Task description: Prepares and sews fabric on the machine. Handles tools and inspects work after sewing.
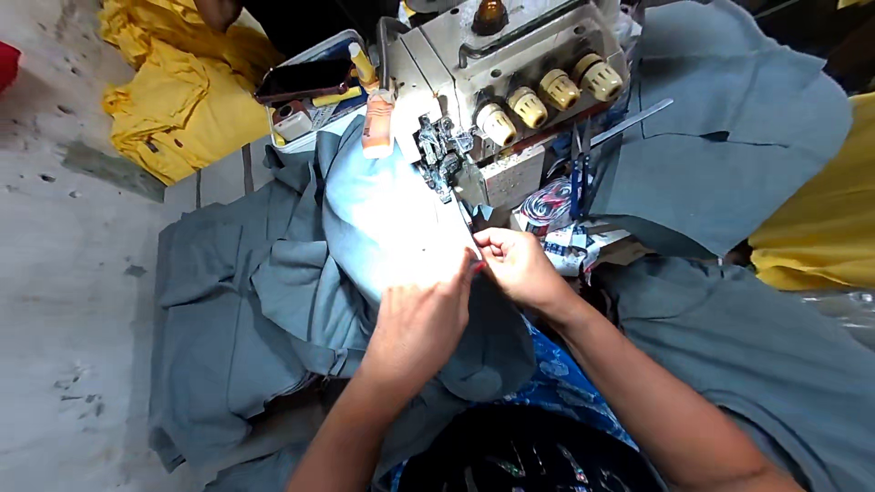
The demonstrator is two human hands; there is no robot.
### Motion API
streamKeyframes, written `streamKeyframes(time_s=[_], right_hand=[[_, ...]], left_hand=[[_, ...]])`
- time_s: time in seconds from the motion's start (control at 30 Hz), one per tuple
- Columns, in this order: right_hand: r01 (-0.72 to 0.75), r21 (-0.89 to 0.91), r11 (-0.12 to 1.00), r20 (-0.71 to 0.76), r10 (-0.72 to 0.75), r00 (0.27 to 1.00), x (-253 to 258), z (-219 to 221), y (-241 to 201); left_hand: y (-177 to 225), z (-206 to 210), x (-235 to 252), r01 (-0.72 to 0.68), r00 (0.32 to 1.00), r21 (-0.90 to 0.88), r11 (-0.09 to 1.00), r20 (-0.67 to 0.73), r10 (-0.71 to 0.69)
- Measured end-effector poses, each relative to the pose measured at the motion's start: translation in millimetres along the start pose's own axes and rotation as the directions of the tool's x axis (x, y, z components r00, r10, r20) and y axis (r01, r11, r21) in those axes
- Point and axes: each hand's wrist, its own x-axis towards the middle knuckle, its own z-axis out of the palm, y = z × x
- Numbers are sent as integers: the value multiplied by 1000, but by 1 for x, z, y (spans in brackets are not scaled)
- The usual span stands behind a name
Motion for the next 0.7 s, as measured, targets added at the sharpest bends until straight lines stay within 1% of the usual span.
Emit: streamKeyframes(time_s=[0.13, 0.23, 0.37, 0.4, 0.53, 0.7], right_hand=[[43, -43, 998, -48, -45, 998, 5, 4, 5], [40, -86, 996, -26, -42, 999, 6, 2, 3], [59, -125, 990, 7, -59, 998, -18, -10, 6], [44, -106, 993, 20, -43, 999, -27, -13, 7], [-93, 18, 995, 129, 90, 988, -49, -23, 13], [-159, 113, 981, 192, 135, 972, -59, -25, 14]], left_hand=[[-10, 15, 3, -1, 1000, -55, 998, 28, 3], [-15, 20, 1, -5, 999, -61, 998, 37, 8], [-13, 25, -21, -37, 998, -44, 998, -50, 35], [-13, 28, -27, -57, 996, -47, 997, -72, 53], [-20, 48, -40, -130, 977, -94, 987, -183, 112], [-27, 60, -42, -221, 963, -130, 967, -188, 195]])
